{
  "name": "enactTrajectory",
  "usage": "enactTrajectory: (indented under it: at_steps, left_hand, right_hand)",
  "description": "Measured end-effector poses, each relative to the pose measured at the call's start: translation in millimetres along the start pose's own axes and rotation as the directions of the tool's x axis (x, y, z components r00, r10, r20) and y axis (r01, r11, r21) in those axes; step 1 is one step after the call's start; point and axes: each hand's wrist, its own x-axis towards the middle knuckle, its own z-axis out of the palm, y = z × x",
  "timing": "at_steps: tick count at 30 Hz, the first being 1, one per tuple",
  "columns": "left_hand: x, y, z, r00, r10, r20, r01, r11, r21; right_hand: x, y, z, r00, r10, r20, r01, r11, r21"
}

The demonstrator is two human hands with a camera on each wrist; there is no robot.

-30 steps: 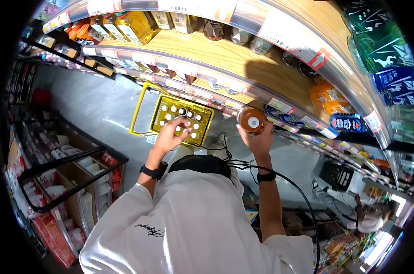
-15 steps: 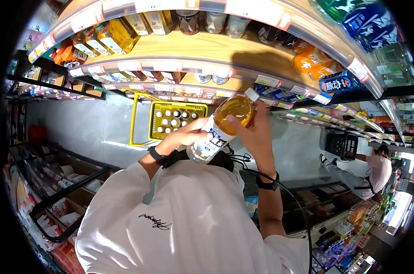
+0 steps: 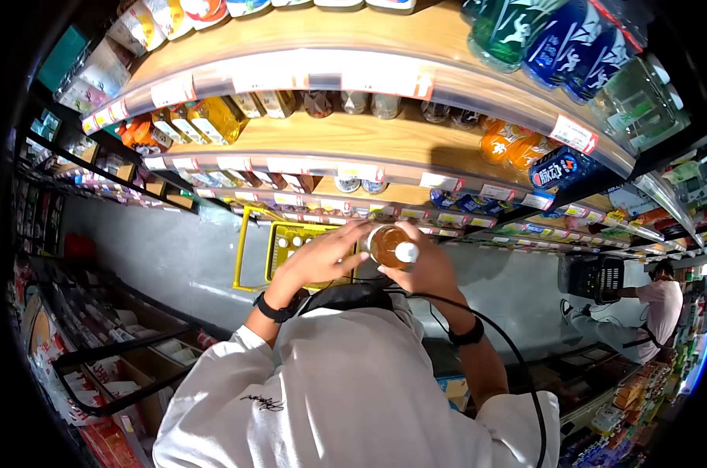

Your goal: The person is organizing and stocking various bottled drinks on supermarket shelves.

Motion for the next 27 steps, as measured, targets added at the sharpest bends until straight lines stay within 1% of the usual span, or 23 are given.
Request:
enactTrajectory:
  at_steps: [1, 2, 3, 4, 5, 7, 8, 9, 10, 11, 13, 14, 15, 16, 17, 18, 19, 20, 21, 23, 24, 25, 27]
  left_hand:
    - [-2, 6, -6, 0.998, -0.061, -0.031, 0.063, 0.997, 0.05]
    - [3, 14, -23, 0.993, -0.114, -0.024, 0.113, 0.993, -0.034]
    - [-8, 20, -27, 0.98, -0.2, -0.019, 0.195, 0.969, -0.154]
    - [-16, 12, -27, 0.978, -0.168, -0.125, 0.149, 0.977, -0.151]
    - [-31, -5, -28, 0.967, -0.193, -0.165, 0.186, 0.981, -0.054]
    - [-38, 9, -41, 0.924, -0.374, -0.085, 0.351, 0.913, -0.208]
    - [-37, 14, -52, 0.902, -0.415, -0.118, 0.387, 0.899, -0.207]
    - [-51, 18, -48, 0.871, -0.475, -0.122, 0.44, 0.867, -0.236]
    - [-64, -7, -39, 0.912, -0.349, -0.215, 0.32, 0.934, -0.159]
    - [-77, -13, -40, 0.91, -0.345, -0.23, 0.318, 0.936, -0.149]
    - [-86, -11, -41, 0.855, -0.492, -0.166, 0.457, 0.864, -0.21]
    - [-86, -14, -45, 0.85, -0.478, -0.222, 0.438, 0.875, -0.205]
    - [-97, -15, -35, 0.849, -0.478, -0.222, 0.436, 0.874, -0.215]
    - [-103, -19, -33, 0.83, -0.519, -0.205, 0.477, 0.851, -0.221]
    - [-107, -23, -31, 0.824, -0.53, -0.2, 0.467, 0.835, -0.29]
    - [-112, -27, -24, 0.819, -0.544, -0.181, 0.485, 0.826, -0.286]
    - [-111, -32, -25, 0.811, -0.553, -0.189, 0.497, 0.823, -0.275]
    - [-108, -26, -27, 0.795, -0.572, -0.203, 0.523, 0.815, -0.251]
    - [-108, -23, -27, 0.761, -0.623, -0.18, 0.557, 0.77, -0.312]
    - [-107, -45, -15, 0.827, -0.51, -0.236, 0.463, 0.857, -0.227]
    - [-106, -41, -17, 0.807, -0.554, -0.204, 0.52, 0.831, -0.199]
    - [-99, -36, -22, 0.753, -0.654, -0.069, 0.615, 0.738, -0.277]
    - [-93, -38, -21, 0.764, -0.643, -0.053, 0.607, 0.744, -0.279]
  right_hand:
    - [4, 21, 8, 1.0, -0.009, -0.006, 0.009, 0.996, -0.093]
    - [14, 30, 11, 0.998, -0.05, -0.04, 0.044, 0.99, -0.138]
    - [16, 39, 17, 0.997, -0.074, -0.025, 0.068, 0.98, -0.186]
    - [22, 57, 27, 0.995, -0.075, -0.059, 0.063, 0.98, -0.187]
    - [34, 83, 40, 0.992, -0.01, -0.127, -0.014, 0.982, -0.188]
    - [41, 97, 48, 0.981, -0.007, -0.191, -0.019, 0.991, -0.134]
    - [57, 103, 46, 0.971, -0.045, -0.234, 0.014, 0.991, -0.131]
    - [51, 109, 51, 0.967, -0.047, -0.252, 0.015, 0.992, -0.127]
    - [59, 119, 54, 0.96, -0.076, -0.268, 0.036, 0.988, -0.151]
    - [71, 133, 60, 0.942, -0.1, -0.319, 0.042, 0.982, -0.183]
    - [75, 133, 55, 0.952, -0.071, -0.297, 0.041, 0.994, -0.105]
    - [92, 141, 56, 0.966, 0.002, -0.258, -0.044, 0.987, -0.157]
    - [90, 156, 61, 0.962, -0.05, -0.268, 0.001, 0.984, -0.179]
    - [93, 163, 62, 0.968, 0.038, -0.247, -0.085, 0.979, -0.184]
    - [112, 164, 61, 0.969, 0.096, -0.226, -0.142, 0.971, -0.194]
    - [105, 172, 63, 0.968, 0.109, -0.227, -0.158, 0.965, -0.21]
    - [114, 175, 64, 0.968, 0.095, -0.23, -0.148, 0.963, -0.226]
    - [123, 170, 62, 0.945, 0.09, -0.316, -0.159, 0.967, -0.201]
    - [123, 186, 68, 0.96, 0.078, -0.27, -0.146, 0.96, -0.239]
    - [142, 222, 79, 0.912, -0.09, -0.399, -0.049, 0.945, -0.325]
    - [142, 228, 78, 0.959, 0.157, -0.235, -0.221, 0.934, -0.28]
    - [142, 186, 53, 0.916, 0.393, -0.082, -0.402, 0.892, -0.206]
    - [150, 176, 44, 0.915, 0.399, -0.056, -0.398, 0.873, -0.28]
